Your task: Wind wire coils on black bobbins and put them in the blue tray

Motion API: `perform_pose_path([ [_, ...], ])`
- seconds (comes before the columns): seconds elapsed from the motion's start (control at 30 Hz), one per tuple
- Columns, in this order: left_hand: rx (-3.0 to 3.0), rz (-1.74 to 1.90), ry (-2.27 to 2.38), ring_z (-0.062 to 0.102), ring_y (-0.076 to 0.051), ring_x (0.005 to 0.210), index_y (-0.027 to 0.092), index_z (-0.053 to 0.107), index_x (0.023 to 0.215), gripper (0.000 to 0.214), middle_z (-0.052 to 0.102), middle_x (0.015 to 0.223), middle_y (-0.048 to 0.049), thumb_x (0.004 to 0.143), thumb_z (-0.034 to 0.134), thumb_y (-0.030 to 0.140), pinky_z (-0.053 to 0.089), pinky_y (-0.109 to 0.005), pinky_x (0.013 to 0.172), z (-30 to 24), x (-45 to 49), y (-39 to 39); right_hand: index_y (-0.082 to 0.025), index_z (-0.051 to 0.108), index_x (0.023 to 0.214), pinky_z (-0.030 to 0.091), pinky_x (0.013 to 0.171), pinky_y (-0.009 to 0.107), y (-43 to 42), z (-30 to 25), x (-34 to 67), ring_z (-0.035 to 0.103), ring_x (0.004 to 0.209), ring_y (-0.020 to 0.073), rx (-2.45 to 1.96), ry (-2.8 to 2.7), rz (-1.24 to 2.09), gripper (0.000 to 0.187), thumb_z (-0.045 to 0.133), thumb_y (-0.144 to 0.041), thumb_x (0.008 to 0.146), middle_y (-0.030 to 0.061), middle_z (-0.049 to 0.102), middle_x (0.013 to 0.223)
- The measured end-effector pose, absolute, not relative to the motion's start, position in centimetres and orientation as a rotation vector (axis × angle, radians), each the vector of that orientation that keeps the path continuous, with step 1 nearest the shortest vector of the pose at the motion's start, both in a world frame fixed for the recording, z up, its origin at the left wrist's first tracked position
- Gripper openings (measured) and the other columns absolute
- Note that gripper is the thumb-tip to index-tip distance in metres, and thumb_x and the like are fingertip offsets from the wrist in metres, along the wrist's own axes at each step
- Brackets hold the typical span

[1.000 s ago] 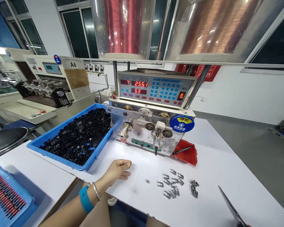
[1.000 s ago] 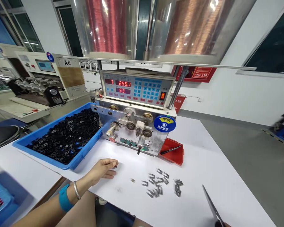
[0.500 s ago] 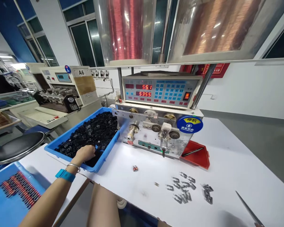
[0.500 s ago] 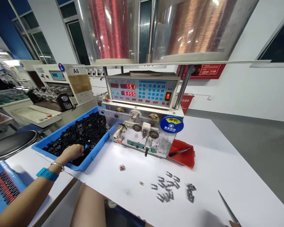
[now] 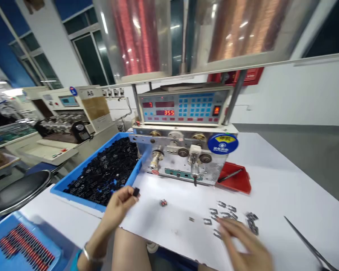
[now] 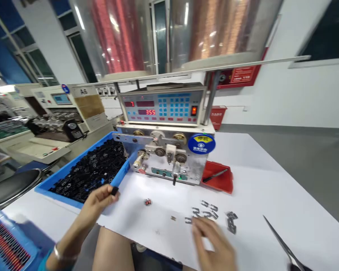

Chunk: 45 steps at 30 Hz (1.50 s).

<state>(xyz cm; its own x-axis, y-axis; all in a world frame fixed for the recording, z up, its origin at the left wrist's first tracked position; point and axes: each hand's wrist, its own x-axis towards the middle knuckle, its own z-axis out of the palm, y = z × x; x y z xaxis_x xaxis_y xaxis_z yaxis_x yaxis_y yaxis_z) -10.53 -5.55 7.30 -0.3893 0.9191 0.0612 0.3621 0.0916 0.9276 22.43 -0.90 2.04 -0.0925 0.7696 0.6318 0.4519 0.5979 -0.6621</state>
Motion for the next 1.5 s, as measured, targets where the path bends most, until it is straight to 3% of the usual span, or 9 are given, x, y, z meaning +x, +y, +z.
perform_pose_path([
  [0.13,1.338,1.261,1.498,0.049,-0.014,0.064,0.018,0.054,0.065,0.021,0.054,0.065,-0.0002,0.075,0.063,0.035,0.041,-0.024,0.062,7.0,-2.4,-7.2,-0.022,0.061,0.112,0.056,0.062,0.026,-2.6,5.9,15.1,0.064,0.070,0.0165,-0.689,-1.771,0.800,0.027,0.055,-0.026,0.086,0.0054,0.066,0.086],
  [0.37,1.141,1.384,1.294,0.054,-0.014,0.062,0.020,0.061,0.085,0.022,0.059,0.066,0.0000,0.073,0.069,0.037,0.044,-0.023,0.059,6.1,1.1,-7.8,-0.020,0.063,0.091,0.047,0.063,0.026,-3.6,5.9,15.3,0.057,0.068,0.0148,-0.717,-1.659,1.053,0.012,0.053,-0.026,0.088,0.0018,0.058,0.075],
  [0.53,1.053,1.618,1.331,0.055,-0.012,0.059,0.019,0.070,0.072,0.019,0.060,0.064,-0.0005,0.066,0.077,0.035,0.044,-0.021,0.056,5.3,2.7,-7.5,-0.019,0.062,0.080,0.042,0.053,0.024,-3.5,5.2,16.0,0.049,0.059,0.0120,-0.683,-1.506,1.345,0.019,0.057,-0.037,0.086,-0.0014,0.049,0.068],
  [0.73,0.755,1.695,1.194,0.068,-0.019,0.072,0.021,0.072,0.063,0.021,0.072,0.076,-0.0032,0.052,0.086,0.032,0.056,-0.027,0.068,5.4,4.1,-7.4,-0.021,0.060,0.089,0.050,0.061,0.029,-3.9,4.3,15.7,0.058,0.070,0.0168,-0.638,-1.561,0.912,0.008,0.053,-0.024,0.088,0.0032,0.058,0.076],
  [0.9,0.641,1.685,1.251,0.072,-0.024,0.077,0.022,0.073,0.060,0.024,0.077,0.074,-0.0044,0.047,0.087,0.037,0.059,-0.032,0.074,4.9,4.5,-7.2,-0.023,0.059,0.099,0.056,0.072,0.036,-4.3,3.6,14.7,0.065,0.087,0.0216,-0.680,-1.486,0.492,0.024,0.055,-0.006,0.083,0.0085,0.066,0.098],
  [1.07,0.655,1.652,1.304,0.072,-0.028,0.080,0.021,0.075,0.068,0.033,0.077,0.084,-0.0074,0.045,0.087,0.040,0.060,-0.036,0.074,4.8,4.9,-7.1,-0.024,0.059,0.082,0.055,0.059,0.034,-3.9,3.6,14.7,0.065,0.071,0.0200,-0.600,-1.474,0.431,0.027,0.055,0.002,0.077,0.0043,0.068,0.082],
  [1.17,0.639,1.599,1.276,0.072,-0.026,0.075,0.019,0.073,0.070,0.034,0.077,0.084,-0.0080,0.045,0.088,0.037,0.060,-0.033,0.069,5.2,5.2,-7.0,-0.023,0.063,0.086,0.054,0.055,0.034,-3.7,3.8,15.2,0.064,0.069,0.0200,-0.577,-1.501,0.367,0.030,0.057,0.005,0.073,0.0051,0.068,0.083],
  [1.33,0.703,1.595,1.310,0.071,-0.024,0.081,0.018,0.072,0.082,0.037,0.077,0.083,-0.0075,0.055,0.083,0.040,0.058,-0.031,0.076,5.2,4.1,-6.4,-0.023,0.066,0.104,0.056,0.061,0.035,-3.4,4.1,16.0,0.061,0.074,0.0196,-0.516,-1.695,0.408,0.040,0.058,0.003,0.075,0.0077,0.068,0.090],
  [1.5,0.859,1.499,1.371,0.070,-0.025,0.085,0.015,0.071,0.092,0.041,0.075,0.088,-0.0086,0.063,0.076,0.043,0.057,-0.034,0.079,5.1,2.5,-4.3,-0.025,0.063,0.114,0.055,0.077,0.040,0.3,3.3,16.4,0.063,0.090,0.0220,-0.721,-1.598,0.681,0.029,0.050,-0.019,0.088,0.0087,0.068,0.102],
])
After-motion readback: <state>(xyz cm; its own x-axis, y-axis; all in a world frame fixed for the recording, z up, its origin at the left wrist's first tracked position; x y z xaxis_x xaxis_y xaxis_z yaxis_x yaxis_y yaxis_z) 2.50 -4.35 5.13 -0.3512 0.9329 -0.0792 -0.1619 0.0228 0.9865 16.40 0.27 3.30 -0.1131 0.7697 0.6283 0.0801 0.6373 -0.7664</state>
